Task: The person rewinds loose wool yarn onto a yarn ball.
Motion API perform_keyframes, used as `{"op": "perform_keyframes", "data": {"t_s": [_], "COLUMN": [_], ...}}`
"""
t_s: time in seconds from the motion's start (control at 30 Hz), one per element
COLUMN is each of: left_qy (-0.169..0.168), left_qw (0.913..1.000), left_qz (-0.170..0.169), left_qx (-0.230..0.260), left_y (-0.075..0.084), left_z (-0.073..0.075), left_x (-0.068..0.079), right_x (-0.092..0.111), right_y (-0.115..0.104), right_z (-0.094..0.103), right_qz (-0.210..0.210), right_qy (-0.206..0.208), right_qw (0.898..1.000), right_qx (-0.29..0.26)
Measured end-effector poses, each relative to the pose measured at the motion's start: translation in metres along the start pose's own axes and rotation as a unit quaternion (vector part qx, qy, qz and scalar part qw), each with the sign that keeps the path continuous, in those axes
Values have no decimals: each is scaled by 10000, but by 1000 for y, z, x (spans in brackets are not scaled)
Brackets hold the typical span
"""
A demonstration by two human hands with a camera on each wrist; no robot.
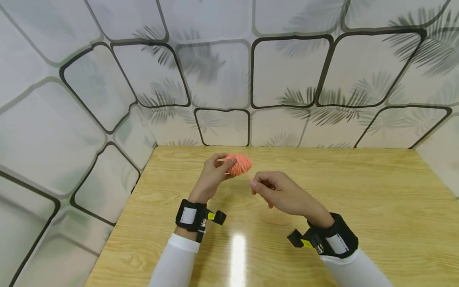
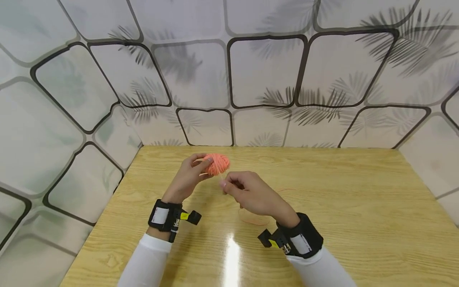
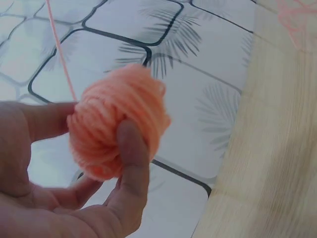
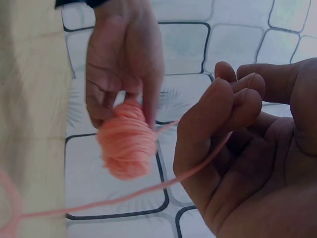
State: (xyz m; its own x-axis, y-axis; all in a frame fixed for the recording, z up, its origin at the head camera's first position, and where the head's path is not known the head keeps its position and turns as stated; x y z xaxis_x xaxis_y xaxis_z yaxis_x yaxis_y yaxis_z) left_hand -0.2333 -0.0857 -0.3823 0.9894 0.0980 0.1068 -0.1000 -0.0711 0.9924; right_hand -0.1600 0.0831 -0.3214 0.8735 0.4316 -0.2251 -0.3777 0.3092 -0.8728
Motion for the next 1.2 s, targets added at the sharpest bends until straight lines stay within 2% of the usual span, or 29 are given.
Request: {"op": "perform_keyframes", "data": {"t_s": [0.1,0.23,0.4,0.53,0.67,0.77,0.87,0.97,1.03,1.13,1.2], "left_qy": [127,-166,-953,-1747,-2394,-2759,-3193,-3608,-3758,-3615,-3269], "left_qw": [9972,9894,9787,9660,9553,9510,9450,9302,9159,8998,8983], "left_qz": [212,371,309,168,13,-52,-235,-562,-857,-1170,-1222], "left_qx": [701,1391,1792,1899,1734,1396,675,-365,-1124,-2143,-2669], "left_y": [3,10,23,35,42,43,39,33,27,18,12], "left_z": [3,3,-1,-7,-12,-14,-16,-21,-24,-25,-26], "left_x": [-2,-1,7,19,31,40,49,56,59,58,54], "right_x": [7,14,15,10,3,-3,-9,-15,-19,-24,-27], "right_y": [5,18,42,64,82,92,102,106,106,99,92], "right_z": [-10,-24,-30,-26,-19,-14,-7,1,7,16,22], "right_qz": [5,-54,-252,-489,-713,-913,-1134,-1288,-1358,-1393,-1345], "right_qy": [-200,-564,-783,-619,-366,-211,-38,127,244,389,489], "right_qw": [9996,9970,9945,9952,9951,9937,9919,9901,9889,9879,9883], "right_qx": [-202,-530,-652,-571,-573,-609,-575,-550,-545,-561,-534]}}
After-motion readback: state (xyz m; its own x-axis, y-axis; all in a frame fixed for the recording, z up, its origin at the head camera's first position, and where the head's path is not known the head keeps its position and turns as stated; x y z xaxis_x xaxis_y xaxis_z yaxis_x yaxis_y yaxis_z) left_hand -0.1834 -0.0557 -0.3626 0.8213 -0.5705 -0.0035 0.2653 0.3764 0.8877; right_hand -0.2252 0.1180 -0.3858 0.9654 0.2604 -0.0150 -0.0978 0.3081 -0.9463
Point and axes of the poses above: each hand's wrist, its own x-axis away from the middle knuckle, its own z-axis out of the back of the hand, y = z × x, the point moved 6 cm from there along -x, towards the middle knuckle, and after that the axes turned 14 degrees about y, right-handed, at the moved point
